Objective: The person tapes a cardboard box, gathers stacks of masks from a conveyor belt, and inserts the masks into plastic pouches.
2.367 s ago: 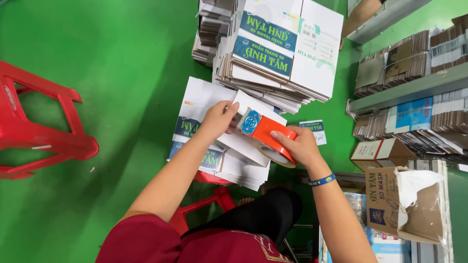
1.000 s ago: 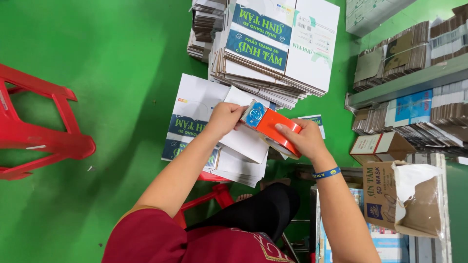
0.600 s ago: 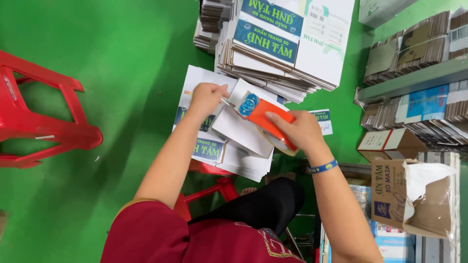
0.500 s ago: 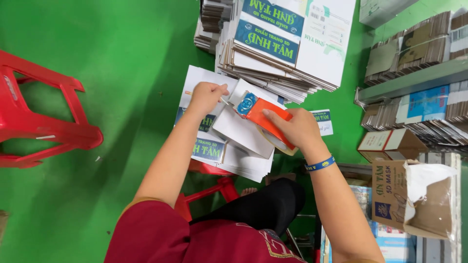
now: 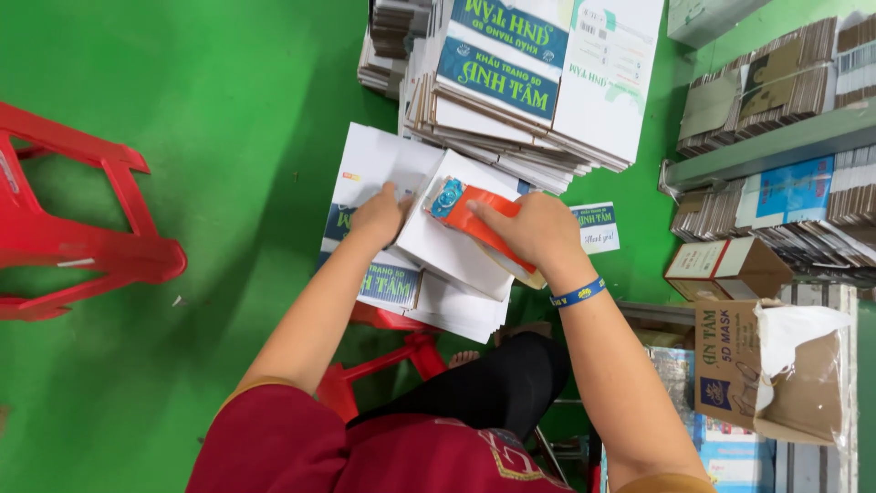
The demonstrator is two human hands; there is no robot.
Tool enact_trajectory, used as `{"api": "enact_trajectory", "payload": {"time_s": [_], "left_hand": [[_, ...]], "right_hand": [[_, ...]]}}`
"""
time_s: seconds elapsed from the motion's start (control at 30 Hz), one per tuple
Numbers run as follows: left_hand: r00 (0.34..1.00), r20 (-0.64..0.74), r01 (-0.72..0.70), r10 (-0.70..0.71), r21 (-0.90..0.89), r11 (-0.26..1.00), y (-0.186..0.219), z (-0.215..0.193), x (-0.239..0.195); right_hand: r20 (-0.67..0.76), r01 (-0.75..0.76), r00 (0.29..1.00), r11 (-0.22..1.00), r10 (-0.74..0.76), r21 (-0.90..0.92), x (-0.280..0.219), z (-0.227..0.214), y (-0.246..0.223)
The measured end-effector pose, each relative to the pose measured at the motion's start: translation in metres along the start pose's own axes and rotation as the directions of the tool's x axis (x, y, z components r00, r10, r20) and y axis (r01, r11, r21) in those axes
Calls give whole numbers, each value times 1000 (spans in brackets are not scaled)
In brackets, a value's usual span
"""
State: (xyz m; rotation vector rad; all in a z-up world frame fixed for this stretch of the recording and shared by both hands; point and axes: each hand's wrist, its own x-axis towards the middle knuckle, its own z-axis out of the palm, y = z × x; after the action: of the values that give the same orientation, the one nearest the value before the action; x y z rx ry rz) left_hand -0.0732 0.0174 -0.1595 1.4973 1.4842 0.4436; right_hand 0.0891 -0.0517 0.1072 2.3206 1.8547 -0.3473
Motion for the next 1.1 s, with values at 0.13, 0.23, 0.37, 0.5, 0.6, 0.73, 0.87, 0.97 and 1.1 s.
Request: {"api": "enact_trajectory", "payload": {"time_s": [0.13, 0.23, 0.37, 0.5, 0.6, 0.73, 0.87, 0.97, 1.1], "left_hand": [[951, -67, -310, 303, -158, 937, 39, -33, -35], [777, -153, -611, 611, -416, 673, 49, -26, -41], [809, -92, -584, 581, -238, 776, 52, -25, -40], [832, -93, -554, 547, -107, 826, 61, -35, -53], [833, -82, -553, 547, -69, 830, 60, -36, -50], [839, -64, -543, 540, -69, 837, 59, -34, -50], [853, -57, -522, 519, -64, 850, 58, -35, -53], [850, -51, -527, 525, -72, 847, 64, -36, -57], [844, -51, -536, 533, -68, 842, 61, -38, -59]], "right_hand": [[20, 3, 1000, 1000, -3, -7, 3, -5, -1], [28, -5, 1000, 1000, 6, -4, 2, -2, 4], [42, -14, 999, 997, 10, 80, 2, -11, 11], [85, -5, 996, 988, -8, 157, -5, -14, 35], [208, -64, 978, 987, 32, 150, -24, -32, 70], [278, -246, 943, 945, 183, 214, -54, -36, 144], [294, -301, 929, 923, 226, 240, -53, -1, 214], [340, -344, 906, 908, 254, 239, -27, 46, 233], [466, -393, 875, 759, 134, 520, 14, 110, 246]]}}
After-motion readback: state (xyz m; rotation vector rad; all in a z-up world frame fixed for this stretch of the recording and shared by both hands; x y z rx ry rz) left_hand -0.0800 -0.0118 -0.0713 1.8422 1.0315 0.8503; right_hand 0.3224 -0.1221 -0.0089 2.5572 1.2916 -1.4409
